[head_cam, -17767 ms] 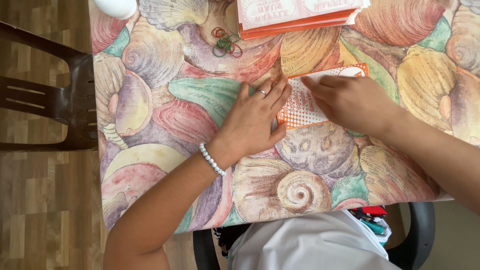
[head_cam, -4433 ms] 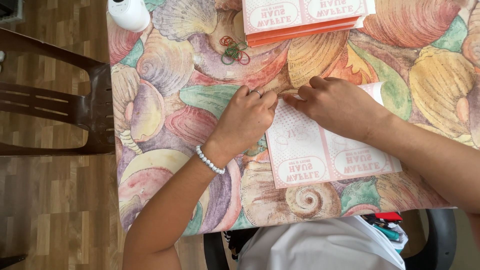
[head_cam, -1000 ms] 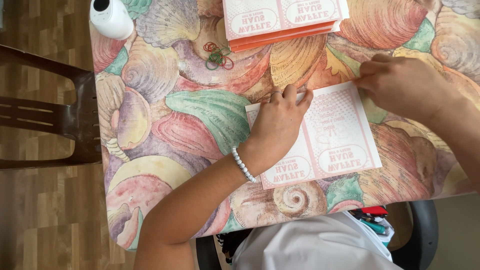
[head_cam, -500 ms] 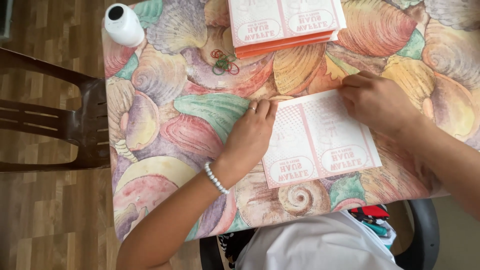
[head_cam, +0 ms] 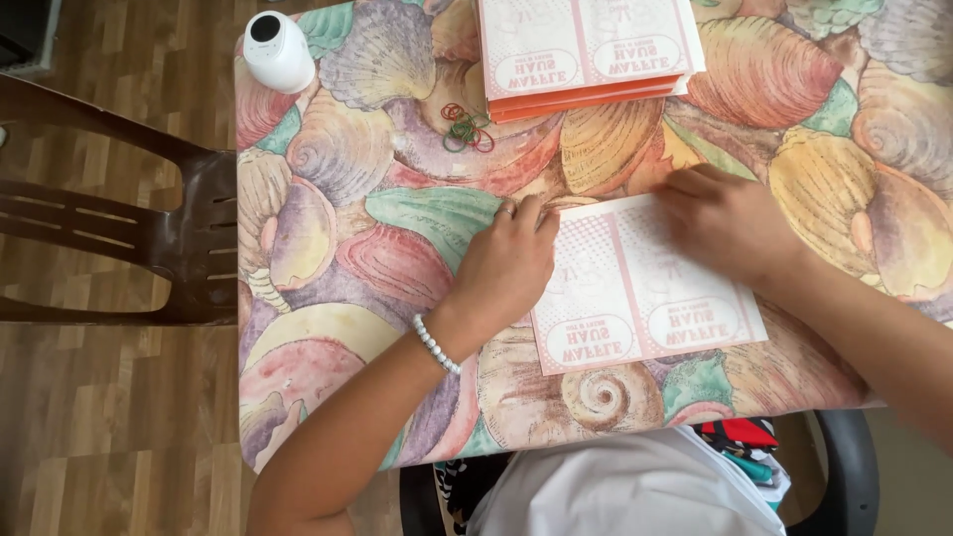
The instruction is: A person is manually folding printed paper sheets into bags on a table.
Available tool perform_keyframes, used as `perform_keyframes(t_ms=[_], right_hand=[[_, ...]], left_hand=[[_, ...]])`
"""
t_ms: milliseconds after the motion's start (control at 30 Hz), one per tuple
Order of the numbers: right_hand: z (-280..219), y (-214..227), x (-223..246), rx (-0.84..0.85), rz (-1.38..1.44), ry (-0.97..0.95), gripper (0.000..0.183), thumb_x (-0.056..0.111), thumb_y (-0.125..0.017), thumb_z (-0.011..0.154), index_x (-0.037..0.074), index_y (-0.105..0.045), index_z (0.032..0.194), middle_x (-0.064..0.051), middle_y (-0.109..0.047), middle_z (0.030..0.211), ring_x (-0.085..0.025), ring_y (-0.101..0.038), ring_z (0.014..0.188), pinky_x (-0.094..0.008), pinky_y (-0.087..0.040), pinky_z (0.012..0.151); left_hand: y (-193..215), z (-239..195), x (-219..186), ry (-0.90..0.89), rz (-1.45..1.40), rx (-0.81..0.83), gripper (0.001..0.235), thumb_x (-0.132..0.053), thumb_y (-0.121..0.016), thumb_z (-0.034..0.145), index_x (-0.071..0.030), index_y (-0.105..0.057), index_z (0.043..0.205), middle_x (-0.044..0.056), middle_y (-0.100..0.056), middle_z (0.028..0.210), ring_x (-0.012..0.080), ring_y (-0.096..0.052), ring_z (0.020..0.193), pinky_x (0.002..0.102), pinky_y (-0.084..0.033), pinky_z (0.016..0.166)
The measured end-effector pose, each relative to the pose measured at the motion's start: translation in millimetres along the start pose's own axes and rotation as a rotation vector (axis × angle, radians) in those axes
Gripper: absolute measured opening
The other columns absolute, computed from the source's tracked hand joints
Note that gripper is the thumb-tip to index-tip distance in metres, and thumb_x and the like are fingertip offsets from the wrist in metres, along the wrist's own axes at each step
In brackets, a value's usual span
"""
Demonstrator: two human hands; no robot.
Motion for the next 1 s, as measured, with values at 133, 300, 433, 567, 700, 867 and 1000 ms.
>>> perform_keyframes(t_ms=[133,300,433,567,700,867,1000], right_hand=[[-1.2,16.7,-4.4,-0.024,0.027,-0.108,0.014,0.003,-0.06,0.091,0.008,-0.073,0.09,0.001,-0.074,0.098,-0.022,-0.07,0.089,-0.036,-0.058,0.063],[-1.1,11.9,-8.7,-0.001,0.028,-0.129,0.015,0.004,-0.063,0.09,0.011,-0.069,0.078,0.002,-0.065,0.078,-0.021,-0.064,0.074,-0.037,-0.051,0.052],[-5.5,10.9,-16.0,-0.007,0.139,-0.159,0.021,0.002,-0.062,0.087,0.013,-0.077,0.096,0.003,-0.07,0.095,-0.021,-0.066,0.081,-0.036,-0.053,0.056],[-4.6,31.2,-40.6,-0.186,0.641,-0.414,0.016,-0.008,-0.066,0.097,-0.007,-0.075,0.11,-0.02,-0.074,0.112,-0.029,-0.07,0.1,-0.038,-0.055,0.089],[-19.9,47.4,-86.7,-0.237,1.059,-0.911,0.024,0.006,-0.061,0.112,-0.001,-0.065,0.135,-0.012,-0.071,0.117,-0.016,-0.07,0.104,-0.027,-0.059,0.103],[-39.4,57.2,-130.5,-0.4,1.416,-0.875,0.067,0.07,-0.036,0.108,0.02,-0.066,0.142,-0.003,-0.071,0.125,-0.014,-0.072,0.111,-0.025,-0.057,0.087],[-28.4,68.2,-149.7,-0.412,1.143,-0.578,0.065,0.056,-0.03,0.126,0.006,-0.046,0.164,-0.018,-0.061,0.142,-0.025,-0.065,0.132,-0.036,-0.059,0.111]], left_hand=[[-0.5,33.3,4.9,0.088,-0.195,0.19,0.047,-0.046,-0.077,0.089,-0.006,-0.063,0.108,0.014,-0.061,0.112,0.0305,-0.059,0.104,0.041,-0.054,0.078],[-33.5,83.4,-14.4,0.126,-0.57,0.262,0.063,-0.043,-0.096,0.071,-0.015,-0.05,0.103,0.008,-0.051,0.111,0.0331,-0.059,0.095,0.046,-0.049,0.075],[-44.6,106.7,-22.9,0.192,-0.307,0.567,0.08,-0.049,-0.099,0.065,-0.013,-0.054,0.12,0.009,-0.06,0.117,0.0292,-0.068,0.093,0.044,-0.056,0.07],[-35.9,113.3,-26.8,0.287,-0.384,0.81,0.044,-0.03,-0.096,0.072,-0.011,-0.064,0.097,0.004,-0.073,0.101,0.0256,-0.073,0.09,0.041,-0.056,0.07],[-33.3,105.0,-16.1,0.289,-0.549,0.516,0.024,-0.027,-0.088,0.073,-0.017,-0.072,0.087,0.002,-0.078,0.091,0.0267,-0.074,0.085,0.044,-0.055,0.068],[21.7,81.6,2.2,0.137,-1.182,-0.233,0.038,-0.032,-0.065,0.1,-0.012,-0.063,0.133,-0.001,-0.075,0.114,0.0142,-0.073,0.098,0.026,-0.053,0.077],[20.7,60.6,3.8,0.323,-1.309,-0.337,0.038,-0.039,-0.064,0.097,-0.009,-0.069,0.12,0.005,-0.076,0.111,0.016,-0.072,0.103,0.029,-0.057,0.085]])
Point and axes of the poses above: each hand's wrist, its own z-axis towards the middle knuckle, its own y-axis out of the back of the hand, x = y × z, the point moved 4 cm from there along z, towards the middle knuckle
